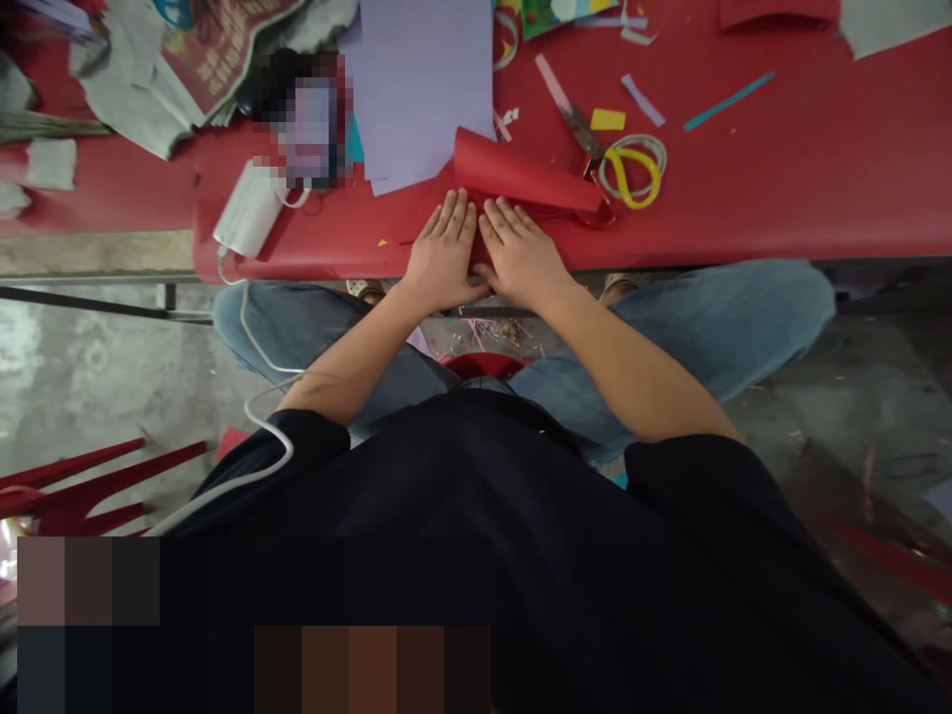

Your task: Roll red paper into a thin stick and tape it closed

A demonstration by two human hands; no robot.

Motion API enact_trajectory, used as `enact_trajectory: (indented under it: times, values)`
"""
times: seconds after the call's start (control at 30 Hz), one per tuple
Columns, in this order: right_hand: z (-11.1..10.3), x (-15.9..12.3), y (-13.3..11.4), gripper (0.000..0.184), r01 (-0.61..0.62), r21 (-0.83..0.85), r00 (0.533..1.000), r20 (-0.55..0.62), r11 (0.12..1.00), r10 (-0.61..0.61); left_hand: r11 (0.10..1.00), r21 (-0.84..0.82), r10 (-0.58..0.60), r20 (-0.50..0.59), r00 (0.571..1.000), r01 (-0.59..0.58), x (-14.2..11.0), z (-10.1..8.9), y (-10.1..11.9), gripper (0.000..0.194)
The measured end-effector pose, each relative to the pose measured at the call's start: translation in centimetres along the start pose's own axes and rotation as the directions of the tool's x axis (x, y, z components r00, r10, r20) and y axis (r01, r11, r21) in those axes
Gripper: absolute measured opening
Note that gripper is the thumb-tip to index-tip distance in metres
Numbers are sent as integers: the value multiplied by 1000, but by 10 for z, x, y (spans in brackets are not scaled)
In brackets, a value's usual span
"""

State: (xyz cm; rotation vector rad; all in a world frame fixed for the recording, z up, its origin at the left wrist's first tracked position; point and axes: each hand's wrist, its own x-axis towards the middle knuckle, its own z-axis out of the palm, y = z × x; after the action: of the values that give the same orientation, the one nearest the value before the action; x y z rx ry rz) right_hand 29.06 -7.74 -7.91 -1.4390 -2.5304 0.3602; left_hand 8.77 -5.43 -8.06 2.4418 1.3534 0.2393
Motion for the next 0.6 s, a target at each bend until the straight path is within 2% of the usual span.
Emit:
enact_trajectory:
  times: [0.2,0.37,0.6]
  values:
    - [0,5,5,101,7,0,999,32,1000,-7,1000,5,-7,-21,1000,7,-8,6,6,117]
    - [-4,15,10,103,-13,16,997,77,1000,12,999,36,-19,-55,998,21,-16,17,10,114]
    - [-5,13,12,110,-22,12,999,38,1000,21,1000,19,4,-19,1000,-4,-1,9,-4,118]
